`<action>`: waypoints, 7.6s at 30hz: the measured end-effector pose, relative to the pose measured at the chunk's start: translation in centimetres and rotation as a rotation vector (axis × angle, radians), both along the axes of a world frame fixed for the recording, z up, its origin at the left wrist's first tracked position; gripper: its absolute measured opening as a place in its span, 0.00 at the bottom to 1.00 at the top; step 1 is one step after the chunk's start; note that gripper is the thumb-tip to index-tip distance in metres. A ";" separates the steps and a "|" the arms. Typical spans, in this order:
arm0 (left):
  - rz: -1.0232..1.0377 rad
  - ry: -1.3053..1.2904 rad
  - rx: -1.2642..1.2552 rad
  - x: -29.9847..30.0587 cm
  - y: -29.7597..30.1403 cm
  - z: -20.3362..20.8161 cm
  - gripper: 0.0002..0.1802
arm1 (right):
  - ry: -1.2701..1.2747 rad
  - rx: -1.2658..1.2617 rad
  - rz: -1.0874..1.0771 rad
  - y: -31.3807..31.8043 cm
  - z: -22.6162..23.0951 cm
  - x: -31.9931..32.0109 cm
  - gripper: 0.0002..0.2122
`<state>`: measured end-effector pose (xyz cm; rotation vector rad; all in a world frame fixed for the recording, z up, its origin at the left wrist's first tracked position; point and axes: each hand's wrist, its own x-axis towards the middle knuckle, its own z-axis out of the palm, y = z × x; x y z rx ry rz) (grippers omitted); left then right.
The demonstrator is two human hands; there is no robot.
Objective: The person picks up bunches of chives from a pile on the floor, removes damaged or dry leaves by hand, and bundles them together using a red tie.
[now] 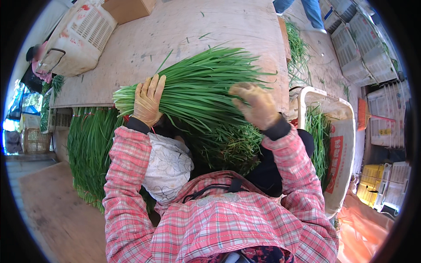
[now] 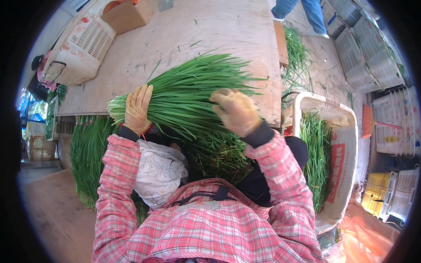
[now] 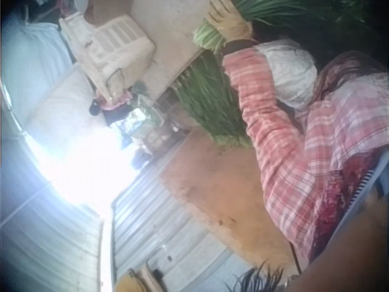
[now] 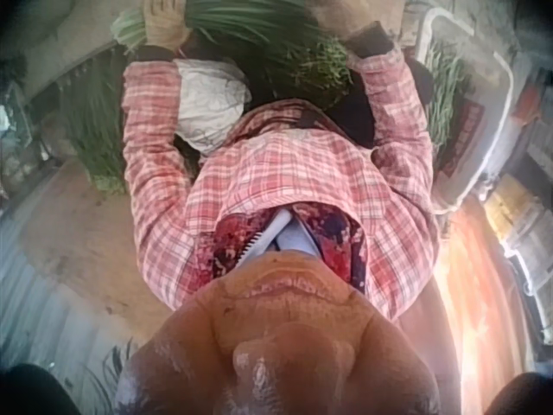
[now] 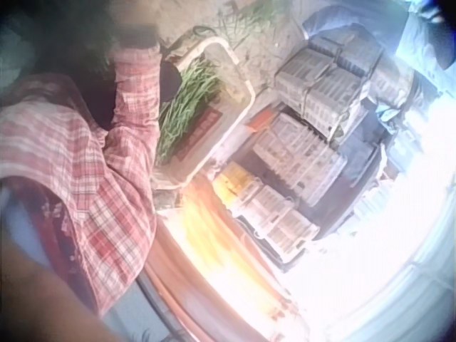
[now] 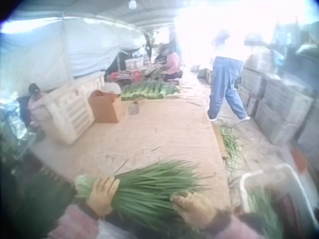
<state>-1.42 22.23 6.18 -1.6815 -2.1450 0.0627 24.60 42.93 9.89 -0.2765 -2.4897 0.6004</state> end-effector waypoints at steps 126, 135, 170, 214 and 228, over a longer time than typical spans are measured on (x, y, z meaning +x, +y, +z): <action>-0.061 0.324 0.379 9.3 -18.3 0.4 0.24 | 0.169 -0.295 0.023 -16.7 0.2 -7.2 0.10; 0.139 0.140 0.435 8.6 -20.4 0.2 0.31 | -0.046 -0.750 -0.061 -5.5 4.9 8.4 0.07; 0.196 0.190 0.458 9.1 -20.5 -0.8 0.35 | 0.152 -0.364 0.003 -6.7 -0.8 5.6 0.07; 0.215 -0.154 0.460 7.6 -20.3 6.2 0.34 | 0.245 -0.700 -0.131 -6.7 2.9 6.1 0.06; 0.086 -2.018 0.595 10.2 -18.3 11.0 0.31 | 0.354 0.244 0.337 -15.6 6.2 0.2 0.17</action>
